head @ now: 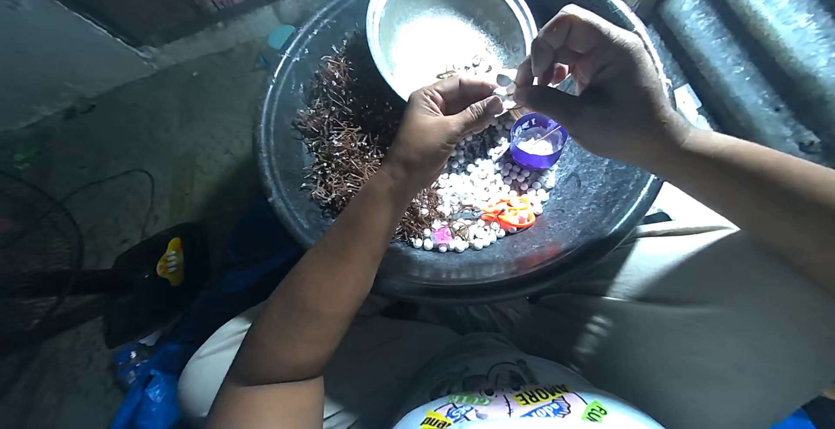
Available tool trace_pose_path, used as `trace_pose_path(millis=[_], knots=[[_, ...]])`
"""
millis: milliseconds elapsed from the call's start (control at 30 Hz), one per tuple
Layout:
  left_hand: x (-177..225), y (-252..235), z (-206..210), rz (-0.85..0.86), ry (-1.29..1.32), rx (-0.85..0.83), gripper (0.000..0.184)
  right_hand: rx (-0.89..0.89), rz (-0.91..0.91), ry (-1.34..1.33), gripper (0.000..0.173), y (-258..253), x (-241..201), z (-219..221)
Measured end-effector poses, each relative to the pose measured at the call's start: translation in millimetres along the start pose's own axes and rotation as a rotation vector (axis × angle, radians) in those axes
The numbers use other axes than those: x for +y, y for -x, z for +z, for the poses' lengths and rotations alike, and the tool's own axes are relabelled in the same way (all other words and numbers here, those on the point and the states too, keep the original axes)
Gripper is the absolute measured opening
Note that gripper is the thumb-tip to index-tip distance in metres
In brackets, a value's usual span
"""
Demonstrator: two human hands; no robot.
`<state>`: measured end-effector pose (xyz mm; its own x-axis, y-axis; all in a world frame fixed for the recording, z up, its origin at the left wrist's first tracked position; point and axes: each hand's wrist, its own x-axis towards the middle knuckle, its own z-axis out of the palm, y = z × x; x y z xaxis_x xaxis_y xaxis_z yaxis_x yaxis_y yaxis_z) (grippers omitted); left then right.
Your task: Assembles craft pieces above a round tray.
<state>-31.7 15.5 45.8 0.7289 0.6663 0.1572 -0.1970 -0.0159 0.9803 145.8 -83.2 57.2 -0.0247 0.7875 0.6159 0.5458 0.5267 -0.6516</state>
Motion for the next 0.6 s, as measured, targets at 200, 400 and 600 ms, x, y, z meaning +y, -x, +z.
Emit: trace_pose_path(millis=[200,400,600], knots=[[2.5,1.9,1.4,-0.045,-0.009,0.025,0.016,-0.008,-0.016,-0.015,0.01,0.9,2.4,0.7],[2.2,2.5,1.7,-0.058,0.012,0.013,0.018,-0.014,-0.007,-0.004,0.01,1.9,2.0,0.5],[-0.2,1.7,0.3,-0.027,-0.001,0.0,0.017,-0.023,0.009,-0.009,0.011,1.5,4.7,-1.5]])
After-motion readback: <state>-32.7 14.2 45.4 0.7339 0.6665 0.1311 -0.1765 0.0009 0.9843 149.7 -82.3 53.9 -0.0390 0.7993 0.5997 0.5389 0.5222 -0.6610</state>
